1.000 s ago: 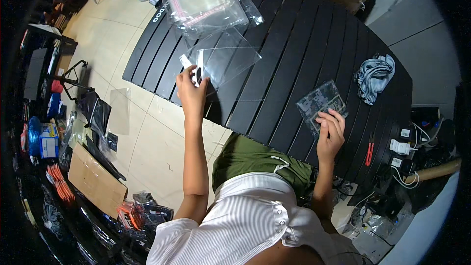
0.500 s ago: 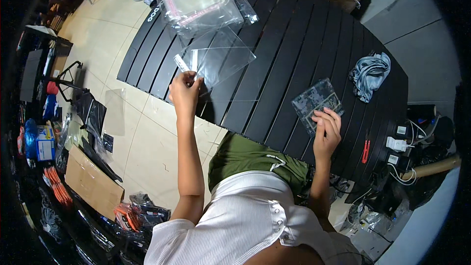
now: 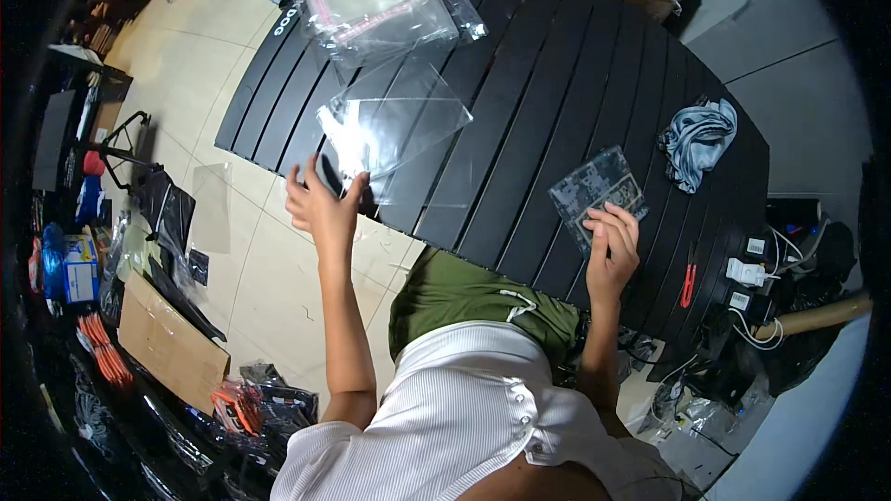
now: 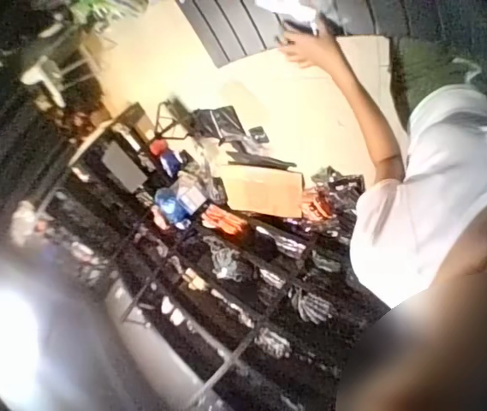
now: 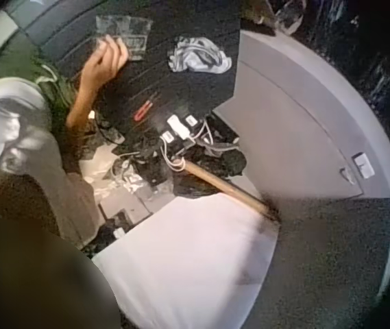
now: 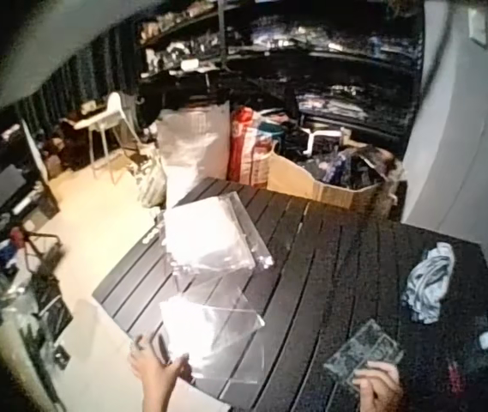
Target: Trimming loose threads from a neck gaiter with scissors, folding it, and placing it into a plastic protective sleeve.
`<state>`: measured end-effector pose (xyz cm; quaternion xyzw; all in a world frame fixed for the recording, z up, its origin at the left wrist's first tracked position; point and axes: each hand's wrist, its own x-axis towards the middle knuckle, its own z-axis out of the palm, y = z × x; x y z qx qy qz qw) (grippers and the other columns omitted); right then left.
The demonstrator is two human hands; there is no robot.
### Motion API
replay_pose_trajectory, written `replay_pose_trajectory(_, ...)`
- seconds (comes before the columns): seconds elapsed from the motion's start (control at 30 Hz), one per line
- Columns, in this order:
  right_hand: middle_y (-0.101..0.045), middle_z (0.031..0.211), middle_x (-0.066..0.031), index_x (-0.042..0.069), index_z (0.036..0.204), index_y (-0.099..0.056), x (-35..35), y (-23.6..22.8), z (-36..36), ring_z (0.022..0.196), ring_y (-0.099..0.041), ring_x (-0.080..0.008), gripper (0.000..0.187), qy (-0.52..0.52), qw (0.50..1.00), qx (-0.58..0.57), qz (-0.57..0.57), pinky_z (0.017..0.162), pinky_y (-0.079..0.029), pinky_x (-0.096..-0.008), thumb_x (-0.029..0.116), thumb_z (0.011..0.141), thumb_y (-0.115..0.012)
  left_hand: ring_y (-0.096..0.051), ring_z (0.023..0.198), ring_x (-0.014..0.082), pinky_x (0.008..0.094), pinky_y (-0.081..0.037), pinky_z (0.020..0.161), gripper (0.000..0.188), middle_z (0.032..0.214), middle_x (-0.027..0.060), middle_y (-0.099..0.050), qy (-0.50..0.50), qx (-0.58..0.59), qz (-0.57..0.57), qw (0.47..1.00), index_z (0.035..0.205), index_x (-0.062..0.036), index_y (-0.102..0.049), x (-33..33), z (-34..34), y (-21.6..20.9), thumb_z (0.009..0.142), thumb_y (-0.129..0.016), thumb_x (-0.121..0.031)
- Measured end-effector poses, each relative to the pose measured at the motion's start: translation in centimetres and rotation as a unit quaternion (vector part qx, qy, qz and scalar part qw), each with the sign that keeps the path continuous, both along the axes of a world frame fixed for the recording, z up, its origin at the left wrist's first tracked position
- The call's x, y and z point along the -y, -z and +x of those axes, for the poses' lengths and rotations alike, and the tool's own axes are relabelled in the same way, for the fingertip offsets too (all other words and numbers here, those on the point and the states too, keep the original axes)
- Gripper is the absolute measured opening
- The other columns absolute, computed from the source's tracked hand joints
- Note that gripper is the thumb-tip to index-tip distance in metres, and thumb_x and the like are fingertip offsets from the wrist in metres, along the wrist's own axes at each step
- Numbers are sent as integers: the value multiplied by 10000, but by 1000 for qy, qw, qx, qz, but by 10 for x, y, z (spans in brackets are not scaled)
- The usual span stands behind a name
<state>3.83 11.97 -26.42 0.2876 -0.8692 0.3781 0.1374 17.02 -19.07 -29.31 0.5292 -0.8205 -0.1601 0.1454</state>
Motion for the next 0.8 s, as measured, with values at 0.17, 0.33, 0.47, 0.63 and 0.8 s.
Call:
replay_pose_trajectory(0.17,-649,904,-78,11,781,-649,1,3,0,977,-540,-263,192,-10,1000,2,-10,846,-426,-375,89,864,-495,-271,1244,364,435,-321,971,910,1368,203,-179,-31,-238,78,968,1370,-104,-241,3,23,18,671,-765,-362)
replay_pose_trajectory(0.33,-647,905,-84,5,786,-650,8,0,3,975,-541,-263,185,-29,1000,6,-7,841,-431,-370,80,861,-498,-573,663,144,245,-480,657,747,1033,127,-477,-112,-423,272,857,1355,-63,-275,-7,33,22,750,-709,-124)
replay_pose_trajectory(0.47,-646,893,-91,-1,783,-648,9,0,4,962,-549,-264,167,-41,999,3,-19,839,-433,-367,63,849,-509,-524,594,79,216,-491,633,571,668,1,-520,-60,-327,177,926,1280,-38,-424,-16,36,-6,777,-686,-98)
replay_pose_trajectory(0.63,-647,888,-94,-1,785,-647,11,-2,6,946,-557,-269,137,-43,999,1,-18,835,-436,-368,41,831,-525,-591,720,101,227,-486,682,460,809,53,-607,45,-355,132,925,1266,-40,-449,-16,40,-19,830,-597,-37)
replay_pose_trajectory(0.8,-645,896,-112,-2,798,-633,31,-18,10,921,-573,-285,66,-142,988,-13,-58,824,-444,-367,-8,744,-595,-622,905,192,289,-505,773,361,953,130,-631,121,-464,137,867,1256,-15,-449,-20,20,-50,896,-472,-8)
